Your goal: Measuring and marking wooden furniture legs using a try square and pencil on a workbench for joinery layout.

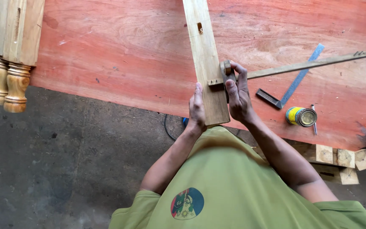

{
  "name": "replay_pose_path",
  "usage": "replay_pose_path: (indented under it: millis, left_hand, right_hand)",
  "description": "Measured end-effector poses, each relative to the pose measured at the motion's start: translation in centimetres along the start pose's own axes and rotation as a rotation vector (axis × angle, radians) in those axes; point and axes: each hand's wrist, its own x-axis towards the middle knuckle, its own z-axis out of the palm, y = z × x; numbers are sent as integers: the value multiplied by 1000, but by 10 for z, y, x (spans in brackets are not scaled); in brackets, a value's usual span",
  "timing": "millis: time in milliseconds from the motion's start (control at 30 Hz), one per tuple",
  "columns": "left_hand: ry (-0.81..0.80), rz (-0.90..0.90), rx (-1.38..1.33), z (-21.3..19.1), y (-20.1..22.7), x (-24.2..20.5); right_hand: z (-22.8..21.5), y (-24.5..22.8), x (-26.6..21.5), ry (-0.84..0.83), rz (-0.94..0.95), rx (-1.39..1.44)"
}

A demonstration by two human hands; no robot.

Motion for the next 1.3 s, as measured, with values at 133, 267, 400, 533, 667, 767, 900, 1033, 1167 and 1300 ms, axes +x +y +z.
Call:
replay_pose_path:
  millis: [133, 267, 400, 533, 667, 767, 900, 1033, 1167, 1300]
  left_hand:
    - [-1, 14, -7, -10, -34, 20]
    - [-3, 6, 4, -18, -47, 27]
    - [15, -53, -56, -18, -47, 34]
    - [37, -105, -70, -13, -27, 26]
    - [-8, -54, -136, 13, 16, -8]
    - [52, -88, -186, 14, 15, -15]
    - [44, -73, -135, 8, 5, -2]
    - [41, -86, -96, 4, 10, -5]
    - [43, -110, -81, 13, 30, -19]
    - [56, -70, -56, 2, 6, -4]
  right_hand:
    - [1, 13, 22, 6, -31, 15]
    - [0, 13, 38, 13, -41, -7]
    - [8, 5, 59, 35, -119, -53]
    - [11, 1, 62, 30, -107, -38]
    - [-4, -6, 24, -3, -89, -112]
    - [-4, -36, -34, 6, 41, -115]
    - [-4, -61, -74, 14, 72, -173]
    - [-1, -62, -81, 23, 57, -175]
    - [1, -48, -56, 22, 9, -215]
    - [4, -17, -17, 25, -30, -114]
